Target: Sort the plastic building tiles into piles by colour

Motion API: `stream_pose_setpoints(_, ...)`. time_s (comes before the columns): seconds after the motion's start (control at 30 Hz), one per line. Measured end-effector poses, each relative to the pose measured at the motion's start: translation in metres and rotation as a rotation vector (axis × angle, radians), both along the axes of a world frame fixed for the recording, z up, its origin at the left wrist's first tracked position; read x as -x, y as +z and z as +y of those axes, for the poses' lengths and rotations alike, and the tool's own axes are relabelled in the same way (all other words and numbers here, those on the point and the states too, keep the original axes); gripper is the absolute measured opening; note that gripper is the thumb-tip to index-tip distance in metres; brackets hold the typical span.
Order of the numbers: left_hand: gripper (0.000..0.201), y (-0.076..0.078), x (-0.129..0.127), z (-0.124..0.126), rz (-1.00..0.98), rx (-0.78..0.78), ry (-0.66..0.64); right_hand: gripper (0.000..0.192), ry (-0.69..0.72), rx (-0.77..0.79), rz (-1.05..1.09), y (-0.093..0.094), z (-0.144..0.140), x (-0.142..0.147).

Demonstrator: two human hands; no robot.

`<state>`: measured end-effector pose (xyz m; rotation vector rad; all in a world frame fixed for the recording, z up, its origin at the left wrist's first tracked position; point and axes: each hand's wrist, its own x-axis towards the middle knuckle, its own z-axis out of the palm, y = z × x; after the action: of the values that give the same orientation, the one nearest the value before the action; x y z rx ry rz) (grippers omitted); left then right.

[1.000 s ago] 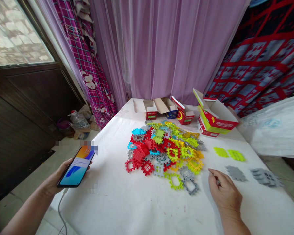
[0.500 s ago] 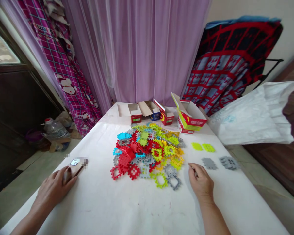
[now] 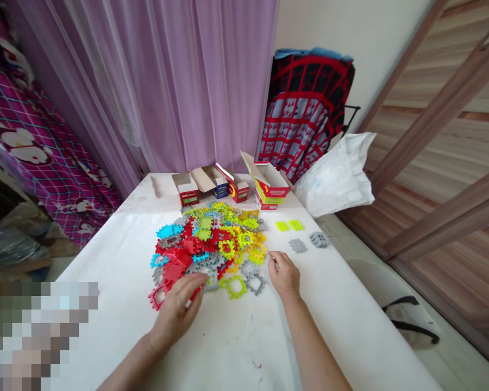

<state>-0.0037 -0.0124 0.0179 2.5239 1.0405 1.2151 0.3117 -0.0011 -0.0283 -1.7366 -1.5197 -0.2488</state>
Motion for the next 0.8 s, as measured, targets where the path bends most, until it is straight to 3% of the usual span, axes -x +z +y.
stream_pose_setpoints(0.07,0.033,-0.006,-0.023,-0.005,0.013,0.02,-0.123,0.027,-0.036,-0.002,0.012,-0.001,-0.002,0.0)
stream_pose_setpoints(0.17,0.037,-0.016,-0.029,-0.008,0.024,0.064,-0.241,0.026,-0.067,-0.007,0.025,-0.002,-0.003,0.001)
stream_pose_setpoints(0.27,0.031,-0.024,-0.022,-0.001,-0.098,0.141,-0.14,0.026,-0.042,-0.018,0.007,0.005,0.003,0.004)
stream_pose_setpoints(0.37,0.024,-0.028,-0.018,0.007,-0.228,0.25,-0.029,0.032,0.069,0.016,-0.081,0.024,0.02,0.013)
stream_pose_setpoints(0.47,0.023,-0.03,-0.018,0.01,-0.287,0.326,-0.034,0.04,0.192,0.169,-0.246,0.046,0.043,0.022)
stream_pose_setpoints(0.57,0.024,-0.03,-0.018,0.01,-0.339,0.362,-0.038,0.032,0.249,0.309,-0.365,0.06,0.057,0.026)
stream_pose_setpoints(0.67,0.023,-0.031,-0.015,0.01,-0.369,0.402,-0.032,0.025,0.241,0.297,-0.35,0.06,0.053,0.025)
stream_pose_setpoints(0.8,0.023,-0.03,-0.013,0.011,-0.365,0.444,-0.039,0.02,0.225,0.232,-0.224,0.05,0.027,0.024)
